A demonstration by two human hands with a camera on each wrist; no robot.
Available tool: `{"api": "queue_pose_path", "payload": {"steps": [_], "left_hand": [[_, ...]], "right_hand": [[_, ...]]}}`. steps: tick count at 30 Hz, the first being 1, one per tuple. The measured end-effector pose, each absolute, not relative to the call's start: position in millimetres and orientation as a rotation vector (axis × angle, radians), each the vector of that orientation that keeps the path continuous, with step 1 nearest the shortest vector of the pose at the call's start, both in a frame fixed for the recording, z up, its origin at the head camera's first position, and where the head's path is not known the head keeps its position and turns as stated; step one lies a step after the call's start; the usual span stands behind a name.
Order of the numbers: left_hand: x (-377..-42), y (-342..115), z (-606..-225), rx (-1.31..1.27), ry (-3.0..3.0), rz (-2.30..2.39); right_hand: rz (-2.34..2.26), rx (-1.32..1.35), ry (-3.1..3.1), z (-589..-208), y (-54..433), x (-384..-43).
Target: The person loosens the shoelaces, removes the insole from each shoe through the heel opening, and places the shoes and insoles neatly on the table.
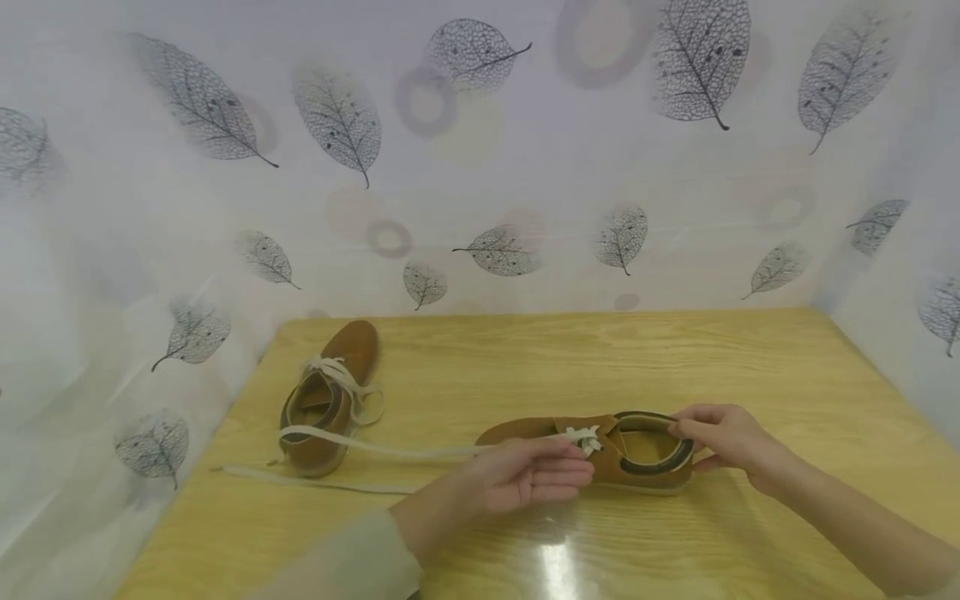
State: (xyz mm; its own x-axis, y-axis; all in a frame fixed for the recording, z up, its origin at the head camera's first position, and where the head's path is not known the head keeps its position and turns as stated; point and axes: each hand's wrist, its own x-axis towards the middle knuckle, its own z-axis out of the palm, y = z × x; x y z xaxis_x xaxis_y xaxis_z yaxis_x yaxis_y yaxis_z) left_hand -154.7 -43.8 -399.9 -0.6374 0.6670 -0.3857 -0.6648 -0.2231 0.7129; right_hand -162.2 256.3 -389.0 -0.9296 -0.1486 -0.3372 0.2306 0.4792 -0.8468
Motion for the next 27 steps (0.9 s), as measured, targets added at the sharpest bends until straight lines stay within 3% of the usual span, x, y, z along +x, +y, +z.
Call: {"api": "queue_pose_path", "payload": {"steps": [13,27], "left_hand": [[-158.5,-21.9,-398.8,-0.246,1.243,2.04],[-153.7,2.5,-387.4,-0.286,1.647,1.957]], "right_hand": [[-1.411,0.058,2.405,-389.3,255.4,-161.4],[-1.433,0.07,2.404,-390.6,254.5,-160.5]]}}
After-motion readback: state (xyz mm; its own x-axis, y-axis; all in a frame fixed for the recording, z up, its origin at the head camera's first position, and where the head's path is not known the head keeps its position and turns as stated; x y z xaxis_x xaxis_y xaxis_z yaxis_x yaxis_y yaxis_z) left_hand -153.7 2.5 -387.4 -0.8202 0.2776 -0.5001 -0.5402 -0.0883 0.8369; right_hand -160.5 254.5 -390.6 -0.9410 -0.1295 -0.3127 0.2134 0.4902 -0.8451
